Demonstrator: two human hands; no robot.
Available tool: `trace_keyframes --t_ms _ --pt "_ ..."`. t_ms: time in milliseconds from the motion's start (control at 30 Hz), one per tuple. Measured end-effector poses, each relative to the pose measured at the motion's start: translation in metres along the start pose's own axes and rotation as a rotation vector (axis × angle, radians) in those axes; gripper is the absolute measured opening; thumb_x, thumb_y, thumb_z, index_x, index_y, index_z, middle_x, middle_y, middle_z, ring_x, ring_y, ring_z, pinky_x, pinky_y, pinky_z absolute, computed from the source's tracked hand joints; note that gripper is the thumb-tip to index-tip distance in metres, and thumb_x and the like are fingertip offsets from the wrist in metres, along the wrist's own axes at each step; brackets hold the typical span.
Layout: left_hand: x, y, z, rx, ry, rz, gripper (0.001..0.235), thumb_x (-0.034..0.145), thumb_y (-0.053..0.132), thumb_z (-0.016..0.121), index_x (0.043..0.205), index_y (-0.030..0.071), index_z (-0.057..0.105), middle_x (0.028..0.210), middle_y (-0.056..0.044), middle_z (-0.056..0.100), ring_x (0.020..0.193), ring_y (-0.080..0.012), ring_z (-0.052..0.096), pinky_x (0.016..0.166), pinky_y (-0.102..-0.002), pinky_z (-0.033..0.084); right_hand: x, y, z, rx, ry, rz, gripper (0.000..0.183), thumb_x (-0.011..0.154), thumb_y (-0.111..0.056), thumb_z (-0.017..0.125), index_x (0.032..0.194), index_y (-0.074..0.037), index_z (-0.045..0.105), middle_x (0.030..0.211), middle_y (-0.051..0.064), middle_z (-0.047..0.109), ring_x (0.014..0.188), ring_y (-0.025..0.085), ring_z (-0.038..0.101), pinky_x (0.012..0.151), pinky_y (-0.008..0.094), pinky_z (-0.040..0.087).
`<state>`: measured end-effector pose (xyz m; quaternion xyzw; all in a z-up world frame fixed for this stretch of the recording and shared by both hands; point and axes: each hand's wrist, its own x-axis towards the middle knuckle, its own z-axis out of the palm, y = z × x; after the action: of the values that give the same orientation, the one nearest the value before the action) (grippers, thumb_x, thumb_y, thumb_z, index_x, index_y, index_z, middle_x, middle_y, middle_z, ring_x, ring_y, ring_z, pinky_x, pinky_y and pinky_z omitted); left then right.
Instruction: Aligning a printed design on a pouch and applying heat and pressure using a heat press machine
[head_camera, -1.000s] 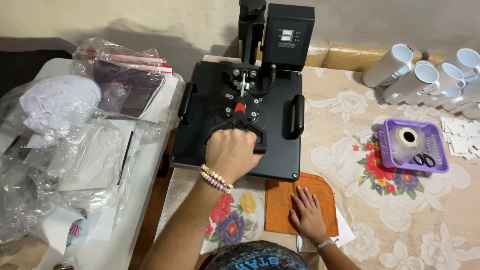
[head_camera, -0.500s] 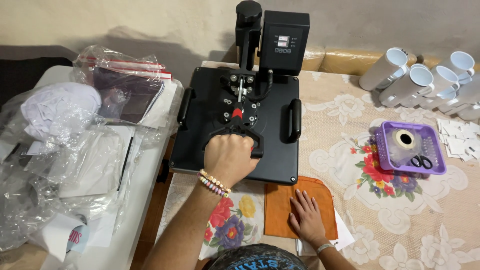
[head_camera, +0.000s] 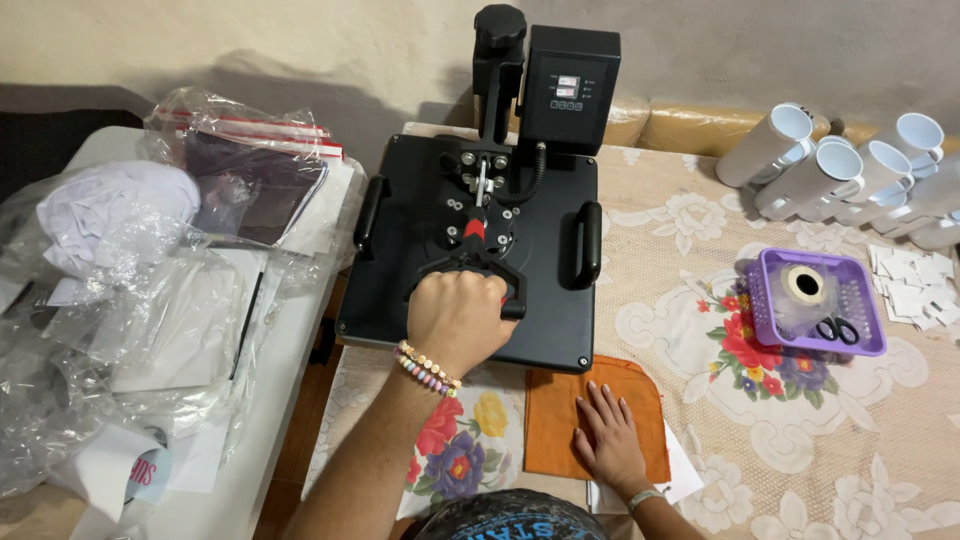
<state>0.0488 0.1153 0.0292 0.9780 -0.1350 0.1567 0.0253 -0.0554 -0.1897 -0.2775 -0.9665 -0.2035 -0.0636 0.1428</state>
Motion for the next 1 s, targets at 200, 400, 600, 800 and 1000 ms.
trace_keyframes --t_ms 200,400,600,800,1000 --pt "-0.0006 0.0014 0.0006 -0.003 0.072 0.004 0.030 0.066 0.049 0.080 0.059 0.023 0.066 0.052 -0.002 0.062 0.052 -0.0243 0.064 0.047 -0.038 0.046 0.0001 0.0008 -0.0004 0.004 -0.015 0.002 0.056 0.091 -0.041 0.049 0.141 -0.017 0.053 0.162 0.008 0.035 0.151 0.029 0.028 0.123 0.048 0.018" --pt "0.0001 0.0026 -0.0030 -0.016 0.046 -0.014 0.031 0.067 0.052 0.080 0.062 0.023 0.069 0.055 -0.003 0.064 0.054 -0.0261 0.066 0.050 -0.039 0.047 -0.0004 0.0022 0.0012 0.009 0.008 -0.010 0.055 0.090 -0.040 0.050 0.139 -0.016 0.055 0.161 0.008 0.036 0.150 0.030 0.031 0.122 0.049 0.021" --pt "-0.0002 0.0022 -0.0036 -0.027 0.049 -0.015 0.033 0.067 0.054 0.081 0.061 0.023 0.069 0.054 -0.003 0.064 0.054 -0.0260 0.066 0.049 -0.040 0.047 -0.0013 0.0025 0.0020 0.002 0.012 -0.007 0.055 0.090 -0.040 0.050 0.139 -0.017 0.055 0.161 0.007 0.037 0.150 0.029 0.031 0.122 0.049 0.020" --pt "-0.0010 0.0007 -0.0030 -0.005 0.043 -0.010 0.038 0.066 0.056 0.084 0.060 0.023 0.067 0.053 -0.001 0.062 0.052 -0.0230 0.064 0.047 -0.038 0.046 -0.0006 0.0008 -0.0009 0.013 0.001 -0.012 0.056 0.092 -0.041 0.049 0.141 -0.016 0.053 0.161 0.008 0.036 0.151 0.029 0.029 0.123 0.049 0.019" --pt "0.0002 0.0024 -0.0067 -0.008 0.015 -0.037 0.035 0.068 0.054 0.082 0.058 0.024 0.067 0.050 0.001 0.060 0.051 -0.0210 0.064 0.047 -0.036 0.046 0.0001 0.0004 -0.0020 0.024 0.003 -0.005 0.055 0.091 -0.040 0.050 0.140 -0.017 0.054 0.161 0.008 0.037 0.150 0.030 0.031 0.123 0.049 0.020"
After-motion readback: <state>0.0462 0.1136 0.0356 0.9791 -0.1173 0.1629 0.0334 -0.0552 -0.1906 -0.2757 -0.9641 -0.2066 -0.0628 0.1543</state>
